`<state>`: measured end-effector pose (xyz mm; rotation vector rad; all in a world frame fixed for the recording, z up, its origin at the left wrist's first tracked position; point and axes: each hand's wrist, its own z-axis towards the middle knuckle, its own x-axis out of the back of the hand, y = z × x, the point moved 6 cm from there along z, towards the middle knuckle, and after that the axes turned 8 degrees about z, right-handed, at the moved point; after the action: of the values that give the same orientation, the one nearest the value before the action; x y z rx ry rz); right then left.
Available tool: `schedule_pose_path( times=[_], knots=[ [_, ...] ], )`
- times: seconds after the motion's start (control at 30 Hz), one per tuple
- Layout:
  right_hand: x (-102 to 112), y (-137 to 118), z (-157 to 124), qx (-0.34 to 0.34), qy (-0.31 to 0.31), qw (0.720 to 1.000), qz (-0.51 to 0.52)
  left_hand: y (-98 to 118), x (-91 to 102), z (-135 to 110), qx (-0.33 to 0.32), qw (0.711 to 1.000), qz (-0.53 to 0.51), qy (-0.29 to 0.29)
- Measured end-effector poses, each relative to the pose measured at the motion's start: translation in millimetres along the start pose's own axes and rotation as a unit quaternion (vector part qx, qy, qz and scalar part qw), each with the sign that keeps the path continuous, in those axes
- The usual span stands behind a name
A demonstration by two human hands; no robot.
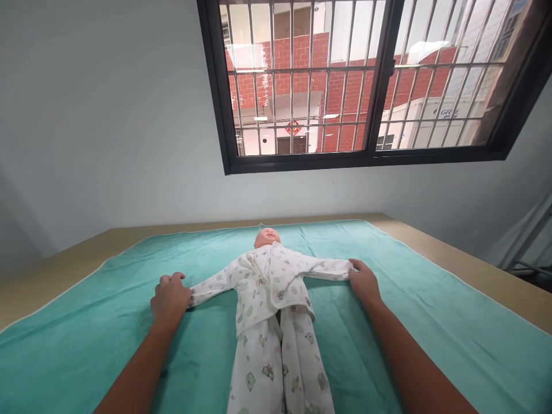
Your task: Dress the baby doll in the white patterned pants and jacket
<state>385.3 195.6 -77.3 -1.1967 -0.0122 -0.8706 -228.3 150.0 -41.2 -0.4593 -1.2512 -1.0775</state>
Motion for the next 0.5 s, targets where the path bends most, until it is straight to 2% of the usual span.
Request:
schedule_pose_path(
  times=[0.07,0.13,0.2,0.27,0.33,0.43,0.5],
  knots=[
    [4.7,-6.2,-2.1,0.007,0.022,1.0,-0.019,12.9,4.6,-1.1,-0.032,0.999,-0.002,0.024],
    [6.3,-17.3,-5.6,0.022,0.04,0.998,-0.035,34.1,6.2,-4.2,-0.097,0.994,-0.036,0.041],
    [0.6,-34.4,-11.3,0.061,0.029,0.997,-0.045,58.1,2.7,-11.1,-0.172,0.981,-0.079,0.038],
    [-12.8,-55.0,-20.1,0.13,-0.019,0.989,-0.06,78.0,-5.7,-20.6,-0.227,0.968,-0.106,0.01],
    [-29.4,-69.9,-30.4,0.186,-0.085,0.975,-0.088,90.0,-15.8,-30.4,-0.255,0.96,-0.11,-0.031],
    [-48.2,-71.1,-40.0,0.187,-0.17,0.959,-0.13,94.4,-24.3,-40.2,-0.259,0.955,-0.117,-0.08],
    [-53.2,-65.8,-41.3,0.173,-0.197,0.955,-0.138,91.8,-24.4,-42.2,-0.24,0.958,-0.123,-0.095]
  ],
)
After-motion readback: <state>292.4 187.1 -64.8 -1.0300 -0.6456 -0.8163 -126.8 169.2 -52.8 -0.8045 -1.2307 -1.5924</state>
